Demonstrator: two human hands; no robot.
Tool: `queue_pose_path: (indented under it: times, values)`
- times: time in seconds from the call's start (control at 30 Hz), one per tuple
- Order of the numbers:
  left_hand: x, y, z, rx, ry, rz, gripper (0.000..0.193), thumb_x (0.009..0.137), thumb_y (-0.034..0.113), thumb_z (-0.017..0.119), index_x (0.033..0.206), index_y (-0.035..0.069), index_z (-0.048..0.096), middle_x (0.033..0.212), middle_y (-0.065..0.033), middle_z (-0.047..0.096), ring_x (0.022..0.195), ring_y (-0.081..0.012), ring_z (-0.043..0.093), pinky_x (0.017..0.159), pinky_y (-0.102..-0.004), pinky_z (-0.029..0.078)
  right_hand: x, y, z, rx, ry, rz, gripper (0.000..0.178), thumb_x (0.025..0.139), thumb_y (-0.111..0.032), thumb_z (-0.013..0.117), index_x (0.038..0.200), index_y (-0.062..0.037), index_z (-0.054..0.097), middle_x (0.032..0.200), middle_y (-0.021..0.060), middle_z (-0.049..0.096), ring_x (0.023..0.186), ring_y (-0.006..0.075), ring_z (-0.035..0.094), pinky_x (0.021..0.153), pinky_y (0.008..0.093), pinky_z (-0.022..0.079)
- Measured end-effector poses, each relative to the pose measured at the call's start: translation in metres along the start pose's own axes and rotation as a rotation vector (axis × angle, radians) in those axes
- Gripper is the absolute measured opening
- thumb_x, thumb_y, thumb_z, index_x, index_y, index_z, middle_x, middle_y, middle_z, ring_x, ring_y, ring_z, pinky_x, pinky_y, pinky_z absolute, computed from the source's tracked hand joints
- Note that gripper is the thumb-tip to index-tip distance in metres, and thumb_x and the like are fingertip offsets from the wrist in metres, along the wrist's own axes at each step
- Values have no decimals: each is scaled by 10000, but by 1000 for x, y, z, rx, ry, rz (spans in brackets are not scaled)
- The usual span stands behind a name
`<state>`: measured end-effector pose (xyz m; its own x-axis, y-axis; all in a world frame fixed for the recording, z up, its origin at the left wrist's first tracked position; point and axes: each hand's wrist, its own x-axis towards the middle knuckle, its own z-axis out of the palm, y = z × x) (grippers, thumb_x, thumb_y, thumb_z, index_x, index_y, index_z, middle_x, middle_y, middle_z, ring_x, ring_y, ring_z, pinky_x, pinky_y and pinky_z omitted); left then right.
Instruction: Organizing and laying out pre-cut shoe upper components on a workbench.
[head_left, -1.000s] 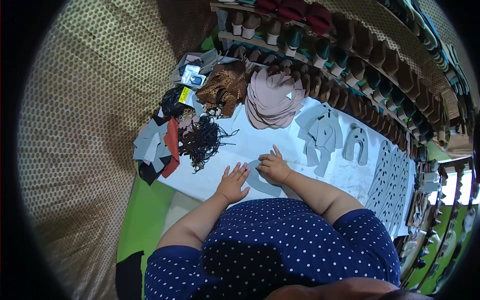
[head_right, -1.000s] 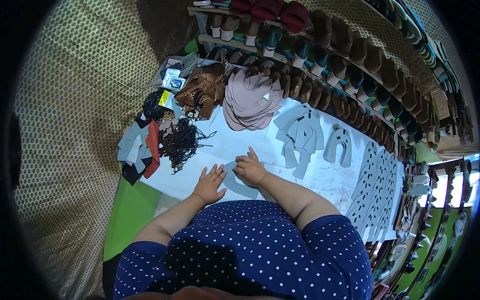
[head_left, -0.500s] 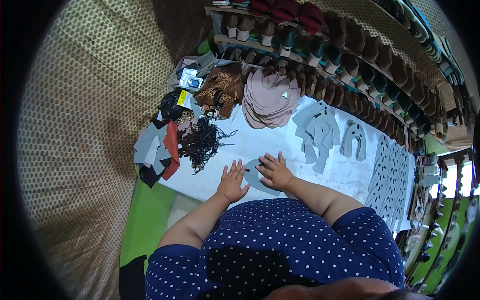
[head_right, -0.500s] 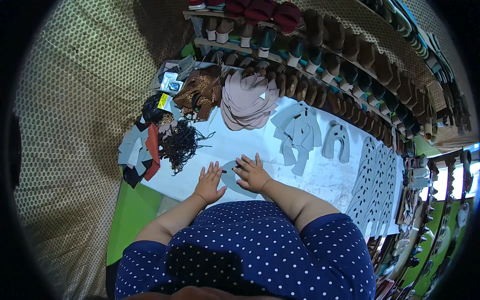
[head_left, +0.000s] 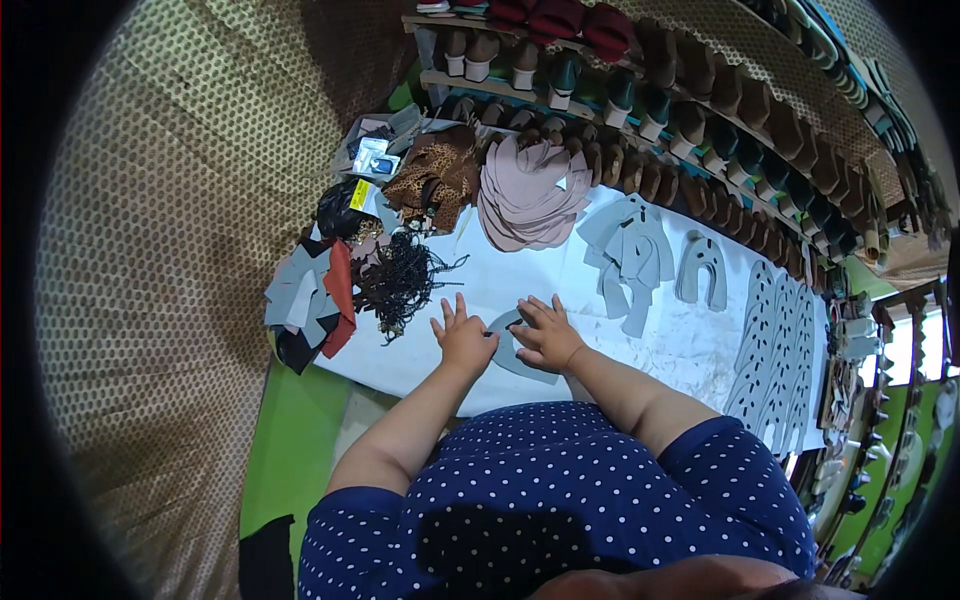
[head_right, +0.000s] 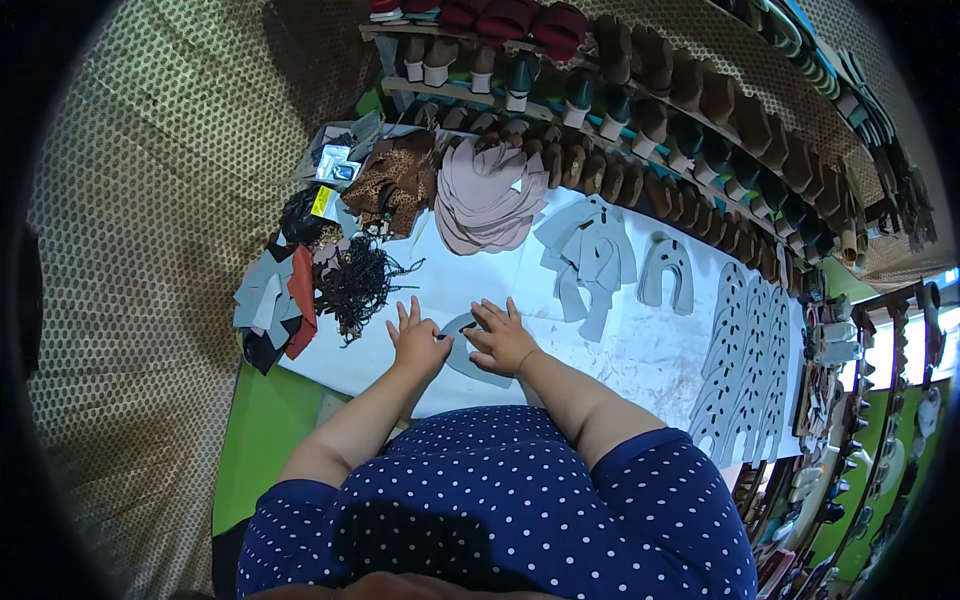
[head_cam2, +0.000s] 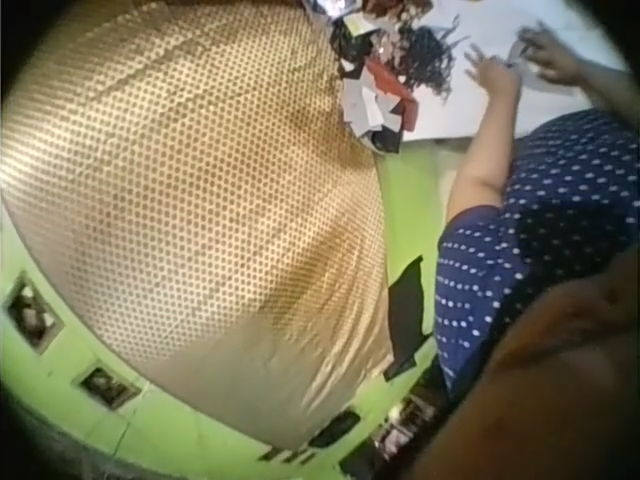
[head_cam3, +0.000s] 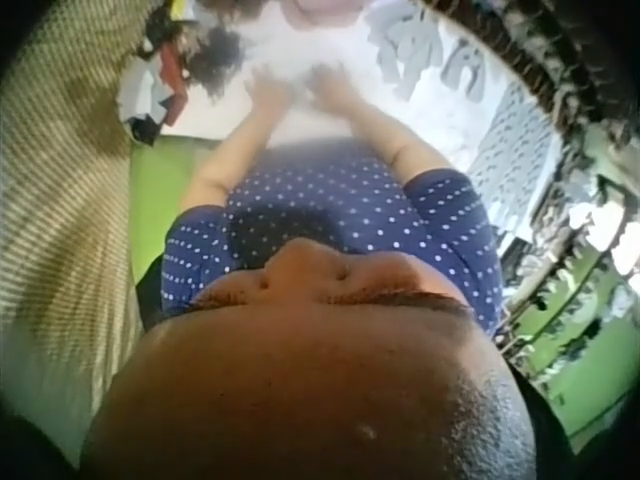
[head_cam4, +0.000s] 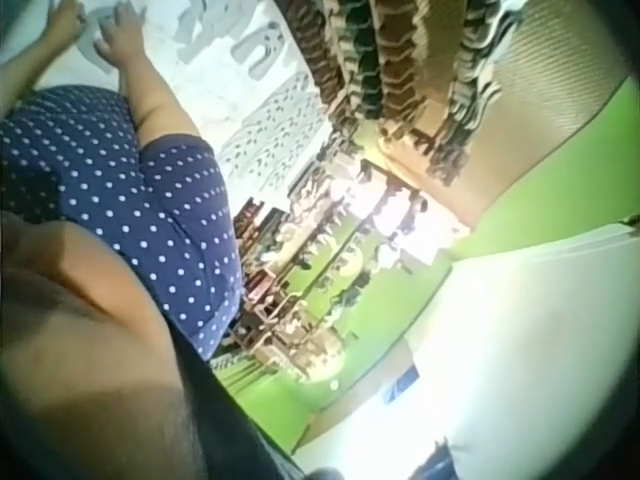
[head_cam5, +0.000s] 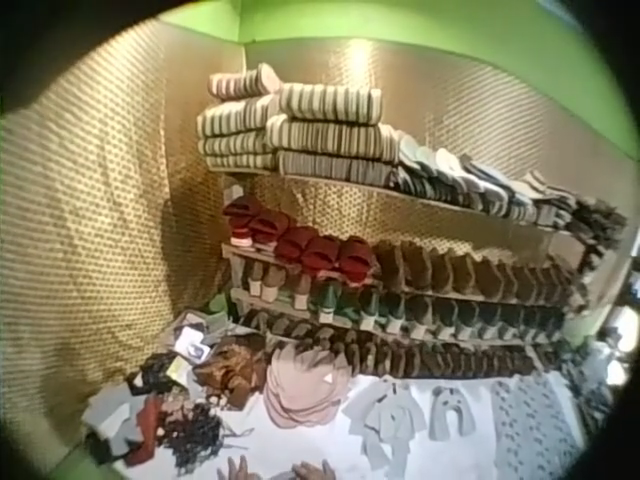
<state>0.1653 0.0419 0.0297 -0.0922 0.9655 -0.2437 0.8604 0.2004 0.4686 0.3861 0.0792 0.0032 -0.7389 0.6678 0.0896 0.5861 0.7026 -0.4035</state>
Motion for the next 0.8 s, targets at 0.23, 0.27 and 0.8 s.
queue_pose_path:
  times: [0.23, 0.27, 0.8]
  values:
    - [8, 1, 5, 13, 5, 44, 188, 805, 350, 759, 848, 170, 792, 1662, -237, 172, 1537, -485, -5, 1126, -745, -5, 1, -1, 1, -38, -23, -2, 495, 858, -477, 652, 1302, -260, 641, 1598, 140, 341, 1495, 353, 284, 1175, 694, 117]
    - [9, 3, 8, 4, -7, 22, 181, 812, 350, 753, 872, 186, 803, 1668, -216, 172, 1538, -482, -13, 1121, -752, -1, 1, -1, 2, -37, -21, -3, 495, 858, -477, 652, 1302, -260, 641, 1598, 140, 341, 1495, 353, 284, 1175, 694, 117]
    - [22, 21, 19, -145, -69, -121, 135, 849, 303, 726, 880, 194, 799, 1651, -168, 266, 1549, -436, 39, 1130, -750, 9, 5, 0, 1, -103, -62, 12, 447, 913, -448, 609, 1318, -259, 640, 1605, 102, 345, 1520, 352, 222, 1171, 703, 130]
